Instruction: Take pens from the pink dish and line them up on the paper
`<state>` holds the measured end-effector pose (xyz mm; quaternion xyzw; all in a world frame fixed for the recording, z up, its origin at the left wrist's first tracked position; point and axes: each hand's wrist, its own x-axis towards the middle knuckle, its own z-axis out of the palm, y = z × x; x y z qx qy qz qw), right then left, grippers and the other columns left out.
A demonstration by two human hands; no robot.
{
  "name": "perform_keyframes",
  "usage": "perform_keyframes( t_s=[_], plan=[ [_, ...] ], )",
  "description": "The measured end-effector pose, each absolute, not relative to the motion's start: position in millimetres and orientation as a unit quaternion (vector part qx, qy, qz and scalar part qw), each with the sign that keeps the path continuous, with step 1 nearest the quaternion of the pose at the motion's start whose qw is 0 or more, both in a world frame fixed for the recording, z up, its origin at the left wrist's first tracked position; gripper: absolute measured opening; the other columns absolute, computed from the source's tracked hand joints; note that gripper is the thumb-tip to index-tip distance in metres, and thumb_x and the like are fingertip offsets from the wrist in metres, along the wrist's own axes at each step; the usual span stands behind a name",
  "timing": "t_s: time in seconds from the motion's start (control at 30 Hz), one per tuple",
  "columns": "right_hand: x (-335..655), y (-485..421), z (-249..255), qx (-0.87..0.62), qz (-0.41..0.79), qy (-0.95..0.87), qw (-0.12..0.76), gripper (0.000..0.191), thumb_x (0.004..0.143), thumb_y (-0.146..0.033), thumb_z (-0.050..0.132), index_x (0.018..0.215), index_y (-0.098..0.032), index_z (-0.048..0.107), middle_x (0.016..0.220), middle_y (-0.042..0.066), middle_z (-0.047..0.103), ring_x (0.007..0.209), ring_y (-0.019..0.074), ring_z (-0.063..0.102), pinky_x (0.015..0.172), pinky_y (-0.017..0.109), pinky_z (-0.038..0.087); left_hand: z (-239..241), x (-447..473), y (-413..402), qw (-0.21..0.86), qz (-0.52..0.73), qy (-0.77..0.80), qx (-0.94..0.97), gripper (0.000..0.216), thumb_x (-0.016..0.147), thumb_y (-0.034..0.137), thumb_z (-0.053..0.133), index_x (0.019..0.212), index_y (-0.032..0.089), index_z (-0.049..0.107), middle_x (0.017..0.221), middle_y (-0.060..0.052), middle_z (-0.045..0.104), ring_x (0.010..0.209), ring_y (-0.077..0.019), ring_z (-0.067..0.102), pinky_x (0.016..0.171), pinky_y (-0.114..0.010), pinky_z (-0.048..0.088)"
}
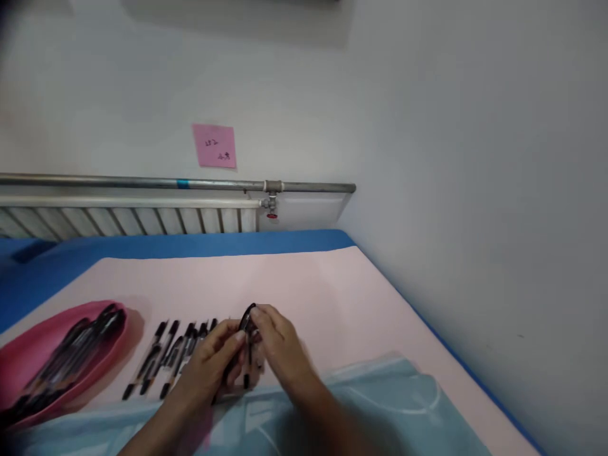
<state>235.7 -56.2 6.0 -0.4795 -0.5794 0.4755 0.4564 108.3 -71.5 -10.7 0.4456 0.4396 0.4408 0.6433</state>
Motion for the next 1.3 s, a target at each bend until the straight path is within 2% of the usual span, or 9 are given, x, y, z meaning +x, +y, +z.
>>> perform_keyframes(
  t_s=[0.13,0.23,0.33,0.5,0.6,0.7,0.83,1.1,1.3],
  plan=[
    [223,-59,-4,-0.504,0.461,-0.527,0.505,0.027,0.084,-0.039,0.039,0.072,-0.019,0.053,0.070,-0.001,0.056,0.069,0.0136,0.051,0.067,0.025,0.041,-13,125,-81,0.691,0.429,0.454,0.364,0.043,0.069,0.050,0.059,0.099,0.020,0.052,0.047,0.010,0.043,0.029,-0.0008,0.025,0.030,-0.013,0.015],
    [217,-57,-13,-0.539,0.411,-0.529,0.511,0.025,0.084,-0.034,0.039,0.066,-0.020,0.049,0.063,-0.003,0.051,0.063,0.0128,0.047,0.063,0.025,0.038,-10,126,-81,0.699,0.400,0.499,0.320,0.060,0.068,0.053,0.059,0.119,0.023,0.045,0.041,0.013,0.036,0.027,-0.0020,0.025,0.030,-0.013,0.013],
    [215,-55,-16,-0.538,0.390,-0.535,0.522,0.026,0.084,-0.034,0.039,0.064,-0.021,0.049,0.063,-0.002,0.051,0.064,0.0130,0.047,0.065,0.026,0.037,-7,124,-82,0.708,0.366,0.520,0.307,0.064,0.069,0.056,0.055,0.124,0.025,0.041,0.039,0.013,0.031,0.027,-0.0034,0.025,0.029,-0.013,0.013],
    [234,-40,-10,-0.468,0.463,-0.398,0.639,0.025,0.081,-0.040,0.042,0.073,-0.019,0.054,0.073,0.002,0.059,0.068,0.0141,0.055,0.066,0.028,0.044,-10,114,-78,0.763,0.364,0.449,0.291,0.035,0.072,0.045,0.058,0.097,0.022,0.054,0.048,0.010,0.041,0.032,-0.0015,0.025,0.030,-0.012,0.012],
    [253,-32,-2,-0.426,0.485,-0.299,0.702,0.015,0.074,-0.034,0.051,0.077,-0.019,0.053,0.072,0.000,0.057,0.060,0.0115,0.055,0.059,0.027,0.046,-13,107,-74,0.761,0.417,0.408,0.282,0.023,0.071,0.035,0.061,0.084,0.018,0.054,0.053,0.009,0.042,0.035,-0.0006,0.028,0.032,-0.012,0.015],
    [257,-35,3,-0.447,0.536,-0.316,0.643,0.013,0.068,-0.023,0.056,0.080,-0.019,0.055,0.061,-0.006,0.050,0.041,0.0049,0.039,0.040,0.019,0.033,-13,102,-72,0.732,0.438,0.418,0.314,0.025,0.073,0.036,0.059,0.090,0.018,0.055,0.054,0.008,0.044,0.034,-0.0004,0.028,0.031,-0.012,0.016],
    [238,-49,-1,-0.469,0.574,-0.439,0.508,0.012,0.070,-0.029,0.061,0.069,-0.018,0.056,0.053,-0.007,0.046,0.037,0.0033,0.031,0.035,0.018,0.023,-13,105,-75,0.705,0.440,0.417,0.368,0.024,0.075,0.039,0.057,0.088,0.020,0.053,0.050,0.009,0.044,0.030,-0.0008,0.028,0.031,-0.013,0.016],
    [223,-56,-6,-0.459,0.593,-0.431,0.502,0.018,0.069,-0.032,0.062,0.062,-0.019,0.052,0.039,-0.010,0.034,0.032,0.0044,0.027,0.032,0.018,0.018,-17,106,-75,0.636,0.443,0.446,0.447,0.028,0.074,0.044,0.057,0.070,0.017,0.051,0.049,0.008,0.045,0.035,-0.0011,0.031,0.034,-0.013,0.021],
    [225,-57,3,-0.408,0.650,-0.388,0.510,0.017,0.066,-0.029,0.065,0.064,-0.017,0.053,0.042,-0.009,0.036,0.036,0.0029,0.026,0.035,0.016,0.017,-9,103,-79,0.740,0.407,0.416,0.337,0.028,0.073,0.046,0.058,0.074,0.019,0.049,0.049,0.009,0.043,0.031,0.0002,0.020,0.031,-0.013,0.010]
  ],
)
